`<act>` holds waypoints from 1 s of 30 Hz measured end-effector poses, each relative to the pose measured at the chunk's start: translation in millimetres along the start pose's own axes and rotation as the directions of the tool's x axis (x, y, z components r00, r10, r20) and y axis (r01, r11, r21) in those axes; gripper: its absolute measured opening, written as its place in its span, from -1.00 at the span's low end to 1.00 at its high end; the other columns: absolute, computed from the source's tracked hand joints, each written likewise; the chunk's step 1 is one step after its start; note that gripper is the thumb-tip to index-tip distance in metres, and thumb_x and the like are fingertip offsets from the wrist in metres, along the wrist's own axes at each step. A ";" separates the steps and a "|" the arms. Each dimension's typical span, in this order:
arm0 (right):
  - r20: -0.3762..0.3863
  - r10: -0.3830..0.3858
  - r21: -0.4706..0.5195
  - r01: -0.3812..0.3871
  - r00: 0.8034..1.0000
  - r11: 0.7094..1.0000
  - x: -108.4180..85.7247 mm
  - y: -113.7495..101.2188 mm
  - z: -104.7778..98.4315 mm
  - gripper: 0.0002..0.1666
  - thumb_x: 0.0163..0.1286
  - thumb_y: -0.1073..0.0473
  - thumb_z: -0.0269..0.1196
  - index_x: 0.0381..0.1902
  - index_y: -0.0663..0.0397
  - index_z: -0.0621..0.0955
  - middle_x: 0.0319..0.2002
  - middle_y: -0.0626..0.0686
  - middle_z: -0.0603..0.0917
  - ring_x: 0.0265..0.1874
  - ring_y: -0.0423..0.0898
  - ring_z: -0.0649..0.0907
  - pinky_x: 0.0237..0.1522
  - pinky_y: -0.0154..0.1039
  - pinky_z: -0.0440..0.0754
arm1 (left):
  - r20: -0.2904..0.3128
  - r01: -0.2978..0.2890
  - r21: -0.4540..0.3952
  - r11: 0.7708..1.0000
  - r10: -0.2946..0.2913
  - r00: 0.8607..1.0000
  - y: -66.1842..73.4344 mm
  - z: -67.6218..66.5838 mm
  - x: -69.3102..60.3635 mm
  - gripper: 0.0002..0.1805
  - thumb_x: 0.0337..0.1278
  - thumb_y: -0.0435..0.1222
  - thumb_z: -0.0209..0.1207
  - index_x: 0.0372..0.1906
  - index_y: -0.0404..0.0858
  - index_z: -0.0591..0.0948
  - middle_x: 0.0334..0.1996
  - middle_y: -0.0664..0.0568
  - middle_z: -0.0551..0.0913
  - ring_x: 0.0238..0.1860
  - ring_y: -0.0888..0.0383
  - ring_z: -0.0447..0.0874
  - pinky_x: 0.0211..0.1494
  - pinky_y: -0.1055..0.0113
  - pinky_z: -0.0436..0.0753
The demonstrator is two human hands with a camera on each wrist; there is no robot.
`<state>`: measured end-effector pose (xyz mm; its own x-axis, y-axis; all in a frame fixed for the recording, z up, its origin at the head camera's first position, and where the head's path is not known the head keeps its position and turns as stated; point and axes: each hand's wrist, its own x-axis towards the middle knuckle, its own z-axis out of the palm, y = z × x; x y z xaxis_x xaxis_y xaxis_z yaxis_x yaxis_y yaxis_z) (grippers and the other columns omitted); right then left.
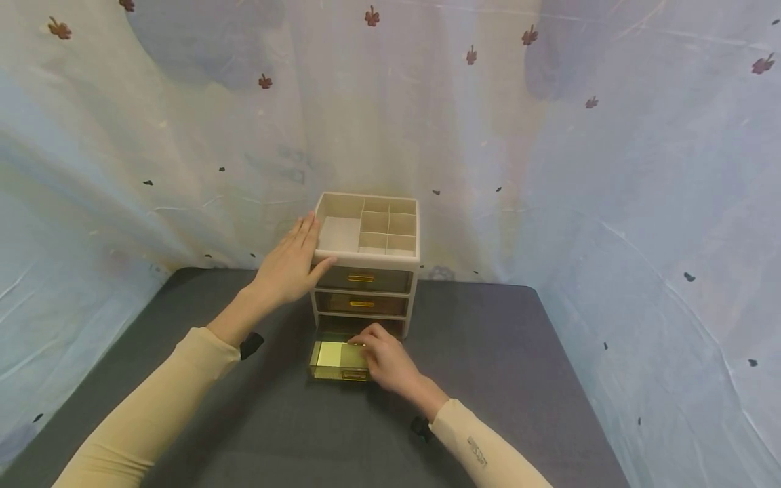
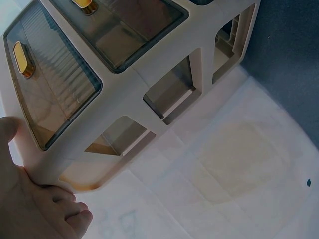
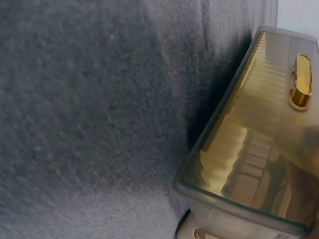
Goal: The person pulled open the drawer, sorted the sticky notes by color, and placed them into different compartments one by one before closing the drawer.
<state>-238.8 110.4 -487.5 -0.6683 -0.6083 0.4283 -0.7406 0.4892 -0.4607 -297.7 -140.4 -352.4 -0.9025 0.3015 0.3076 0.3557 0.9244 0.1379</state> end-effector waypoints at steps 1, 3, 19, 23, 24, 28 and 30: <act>0.006 0.001 0.001 -0.001 1.000 1.000 1.0 0.6 -0.1 -0.62 0.40 0.48 0.33 0.09 0.06 0.74 -0.08 0.01 0.59 -0.33 -0.18 0.57 -0.33 -0.33 0.58 | 0.000 0.000 0.000 1.000 0.000 1.000 -0.1 -0.1 0.0 0.00 0.59 0.26 -0.20 0.67 -0.39 -0.19 0.68 -0.21 -0.32 0.68 -0.14 -0.34 0.68 -0.03 -0.05; 0.018 0.005 0.006 -0.005 1.000 1.000 3.1 2.0 -0.4 -0.63 0.40 0.48 0.33 0.09 0.06 0.74 -0.08 0.00 0.60 -0.32 -0.17 0.58 -0.32 -0.32 0.59 | 0.000 0.000 -0.001 1.000 0.000 1.000 -0.2 -0.2 0.1 0.00 0.59 0.26 -0.20 0.67 -0.39 -0.19 0.68 -0.21 -0.31 0.68 -0.14 -0.34 0.68 -0.03 -0.04; 0.056 0.045 -0.021 -0.044 0.997 0.999 15.1 13.8 2.8 -0.70 0.41 0.38 0.36 0.06 0.07 0.75 -0.08 0.00 0.66 -0.13 -0.07 0.70 -0.09 -0.14 0.73 | 0.007 0.008 -0.013 1.000 -0.008 1.000 0.4 -0.2 0.1 0.00 0.59 0.27 -0.21 0.67 -0.36 -0.20 0.69 -0.20 -0.31 0.68 -0.11 -0.37 0.68 -0.03 -0.04; 0.090 0.087 -0.028 -0.085 0.992 0.996 17.0 16.2 1.9 -0.72 0.48 0.29 0.33 0.11 0.06 0.73 -0.05 0.00 0.67 -0.09 -0.06 0.70 -0.05 -0.09 0.73 | 0.008 0.007 -0.013 1.000 -0.007 1.000 0.6 0.2 0.2 -0.01 0.59 0.27 -0.21 0.67 -0.36 -0.20 0.69 -0.19 -0.32 0.68 -0.11 -0.38 0.68 -0.03 -0.05; 0.102 0.096 -0.033 -0.093 0.990 0.995 17.6 16.7 1.6 -0.71 0.49 0.28 0.32 0.13 0.07 0.73 -0.04 0.00 0.68 -0.07 -0.06 0.71 -0.04 -0.08 0.73 | 0.009 0.007 -0.014 1.000 -0.007 1.000 0.6 0.1 0.1 -0.01 0.59 0.26 -0.21 0.67 -0.36 -0.20 0.68 -0.19 -0.32 0.68 -0.11 -0.38 0.68 -0.03 -0.05; 0.153 0.121 -0.064 -0.112 0.981 0.992 20.3 17.9 0.7 -0.69 0.53 0.23 0.29 0.18 0.08 0.71 0.01 0.04 0.69 -0.04 -0.03 0.71 -0.01 -0.05 0.73 | 0.006 0.004 -0.010 1.000 -0.004 1.000 0.7 -0.2 -0.3 -0.01 0.59 0.26 -0.21 0.67 -0.37 -0.20 0.68 -0.20 -0.32 0.68 -0.12 -0.37 0.68 -0.03 -0.04; 0.176 0.129 -0.082 -0.116 0.976 0.990 21.9 18.0 0.4 -0.68 0.54 0.22 0.27 0.19 0.09 0.70 0.03 0.05 0.70 -0.02 -0.02 0.72 0.00 -0.04 0.73 | 0.004 0.003 -0.007 1.000 -0.003 1.000 0.7 -0.5 -0.4 -0.01 0.59 0.25 -0.20 0.67 -0.38 -0.19 0.68 -0.20 -0.32 0.68 -0.12 -0.37 0.68 -0.03 -0.04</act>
<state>-266.8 105.7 -486.7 -0.7349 -0.6409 0.2217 -0.6616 0.6057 -0.4421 -297.0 -140.0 -352.0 -0.9046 0.2996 0.3032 0.3546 0.9237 0.1453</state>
